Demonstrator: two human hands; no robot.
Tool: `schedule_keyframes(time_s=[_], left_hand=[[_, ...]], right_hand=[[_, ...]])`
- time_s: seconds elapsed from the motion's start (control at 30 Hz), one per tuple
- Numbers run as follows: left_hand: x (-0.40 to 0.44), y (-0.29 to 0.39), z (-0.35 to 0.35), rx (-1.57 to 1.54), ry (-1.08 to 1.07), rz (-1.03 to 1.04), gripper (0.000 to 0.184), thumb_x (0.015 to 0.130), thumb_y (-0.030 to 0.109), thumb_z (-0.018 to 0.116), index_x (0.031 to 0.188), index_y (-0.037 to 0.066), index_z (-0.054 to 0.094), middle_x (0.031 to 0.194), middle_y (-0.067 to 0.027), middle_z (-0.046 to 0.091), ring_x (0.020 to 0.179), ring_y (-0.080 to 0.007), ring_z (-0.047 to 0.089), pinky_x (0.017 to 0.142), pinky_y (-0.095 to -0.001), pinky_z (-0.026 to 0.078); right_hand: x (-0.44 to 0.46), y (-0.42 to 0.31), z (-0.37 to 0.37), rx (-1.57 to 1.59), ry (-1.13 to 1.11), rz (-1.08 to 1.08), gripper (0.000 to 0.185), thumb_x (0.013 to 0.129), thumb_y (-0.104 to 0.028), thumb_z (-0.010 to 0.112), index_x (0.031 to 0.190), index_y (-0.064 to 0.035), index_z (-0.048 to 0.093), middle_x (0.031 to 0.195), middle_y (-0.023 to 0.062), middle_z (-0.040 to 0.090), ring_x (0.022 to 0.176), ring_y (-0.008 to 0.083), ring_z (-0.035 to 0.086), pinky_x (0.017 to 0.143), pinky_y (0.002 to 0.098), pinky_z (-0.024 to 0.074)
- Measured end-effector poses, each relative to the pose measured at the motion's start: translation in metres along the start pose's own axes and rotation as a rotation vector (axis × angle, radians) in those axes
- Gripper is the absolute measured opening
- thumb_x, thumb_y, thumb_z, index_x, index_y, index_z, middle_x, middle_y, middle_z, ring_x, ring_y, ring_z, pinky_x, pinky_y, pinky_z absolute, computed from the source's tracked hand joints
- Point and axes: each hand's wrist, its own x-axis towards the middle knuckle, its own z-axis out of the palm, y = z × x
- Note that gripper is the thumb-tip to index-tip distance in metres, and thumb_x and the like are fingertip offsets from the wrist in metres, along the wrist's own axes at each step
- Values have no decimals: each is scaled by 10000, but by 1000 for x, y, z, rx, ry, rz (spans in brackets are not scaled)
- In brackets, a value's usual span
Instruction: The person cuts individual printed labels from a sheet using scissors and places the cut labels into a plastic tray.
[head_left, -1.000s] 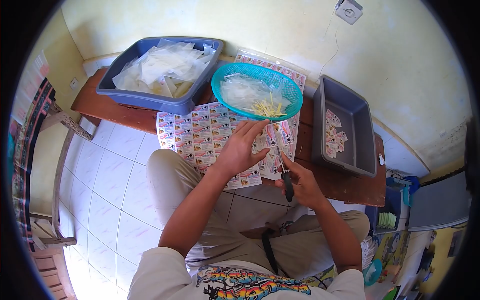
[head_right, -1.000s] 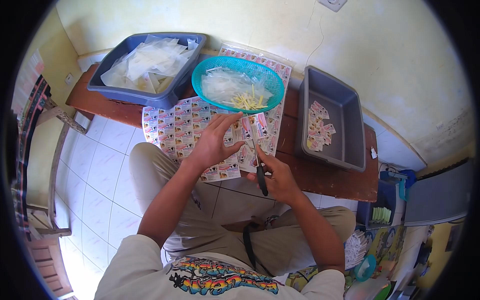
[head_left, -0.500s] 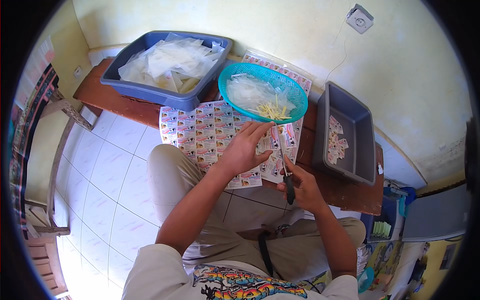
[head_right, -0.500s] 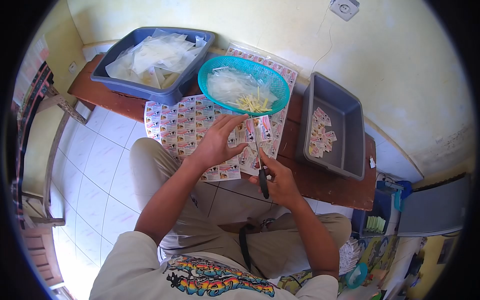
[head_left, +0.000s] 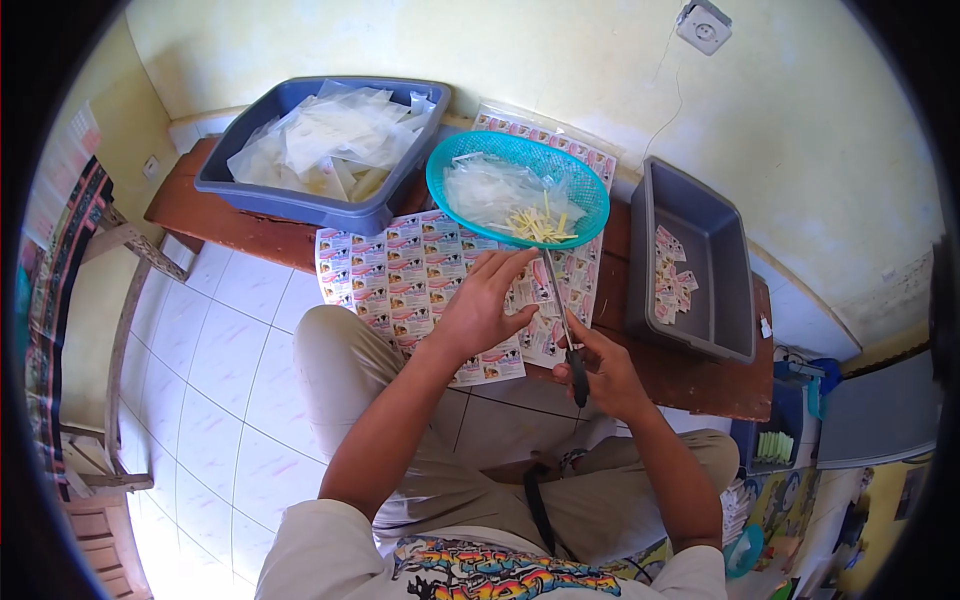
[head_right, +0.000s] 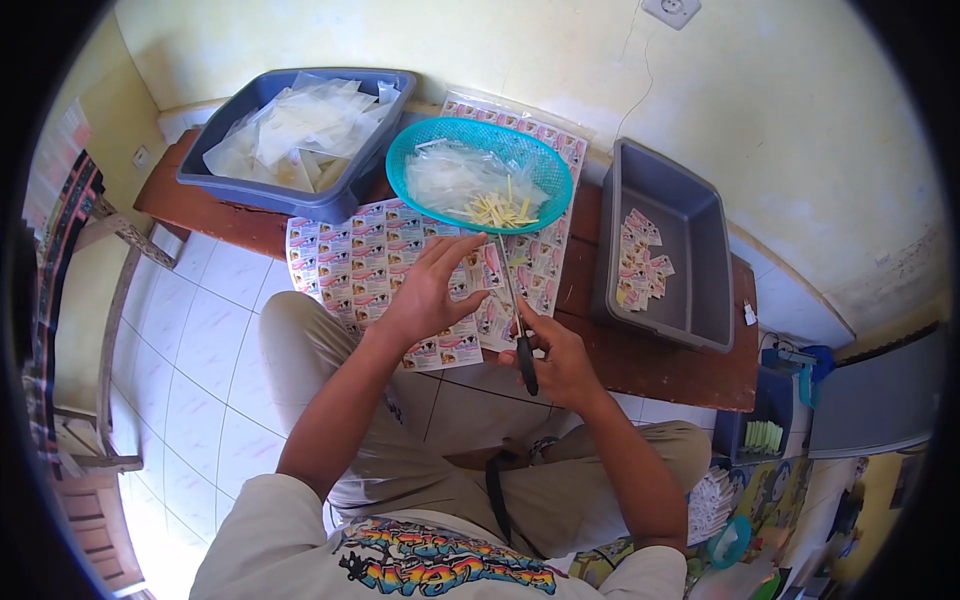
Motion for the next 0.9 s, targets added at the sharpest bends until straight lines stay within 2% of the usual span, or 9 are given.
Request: schedule_keyframes(time_s=[0.1, 0.17, 0.3, 0.4, 0.47, 0.5, 0.57, 0.67, 0.9], left_hand=[[0, -1, 0, 12, -10, -1, 805, 795, 101, 917, 1522, 54, 574, 1344, -208, 682, 1251, -425, 633, 1092, -509, 521], [-1, -1, 0, 18, -23, -4, 808, 795, 102, 917, 1523, 51, 572, 1349, -210, 680, 1255, -428, 632, 1094, -510, 520], [-2, 0, -3, 31, -15, -13, 815, 788, 95, 921, 1523, 44, 571, 1353, -208, 680, 1256, -424, 633, 1090, -510, 525], [1, -2, -4, 33, -9, -7, 821, 781, 90, 927, 1521, 41, 574, 1358, -203, 681, 1258, -419, 636, 1089, -509, 529], [3, -3, -3, 30, -12, -9, 823, 777, 88, 930, 1518, 41, 576, 1362, -201, 681, 1259, -417, 638, 1089, -508, 531], [3, -3, -3, 34, -8, -7, 822, 775, 88, 932, 1516, 40, 579, 1367, -199, 681, 1260, -415, 640, 1090, -508, 531], [4, -3, -3, 37, -7, -4, 820, 774, 89, 934, 1513, 40, 582, 1372, -196, 681, 1260, -414, 643, 1091, -508, 532], [7, -4, 0, 35, -11, 0, 817, 774, 89, 935, 1511, 40, 586, 1381, -193, 680, 1263, -412, 645, 1087, -505, 535], [15, -4, 7, 36, -18, 3, 830, 776, 93, 936, 1524, 42, 579, 1372, -186, 680, 1255, -397, 648, 1085, -499, 540]], right_hand=[[1, -1, -4, -29, 22, 17, 908, 907, -166, 919, 1689, -144, 458, 1149, 63, 650, 876, 108, 636, 709, 317, 596], [5, 11, -11, -353, 30, -88, 916, 892, -256, 934, 1676, -128, 479, 1097, 110, 647, 888, 174, 645, 818, 369, 583], [6, -3, -9, -486, 16, -49, 936, 861, -324, 949, 1649, -82, 506, 1073, 163, 649, 899, 250, 664, 890, 398, 560], [11, 9, -7, -613, 18, -88, 924, 846, -308, 952, 1623, -44, 527, 1125, 187, 664, 952, 310, 693, 894, 422, 568], [15, 14, -6, -701, 5, -61, 859, 863, -242, 915, 1603, -24, 537, 1226, 222, 645, 1040, 377, 709, 929, 458, 576], [17, 17, -7, -699, 8, -60, 859, 863, -242, 915, 1603, -24, 537, 1226, 222, 645, 1040, 377, 709, 929, 458, 576], [20, 22, -7, -786, 15, -45, 816, 876, -161, 847, 1611, -38, 517, 1308, 240, 609, 1107, 437, 701, 966, 499, 585], [24, 24, -7, -863, 37, -37, 805, 866, -107, 795, 1615, -54, 502, 1329, 246, 595, 1134, 465, 700, 981, 517, 595], [39, 24, -3, -966, 64, 12, 771, 858, -89, 766, 1593, -86, 533, 1321, 230, 603, 1116, 454, 721, 937, 536, 618]])
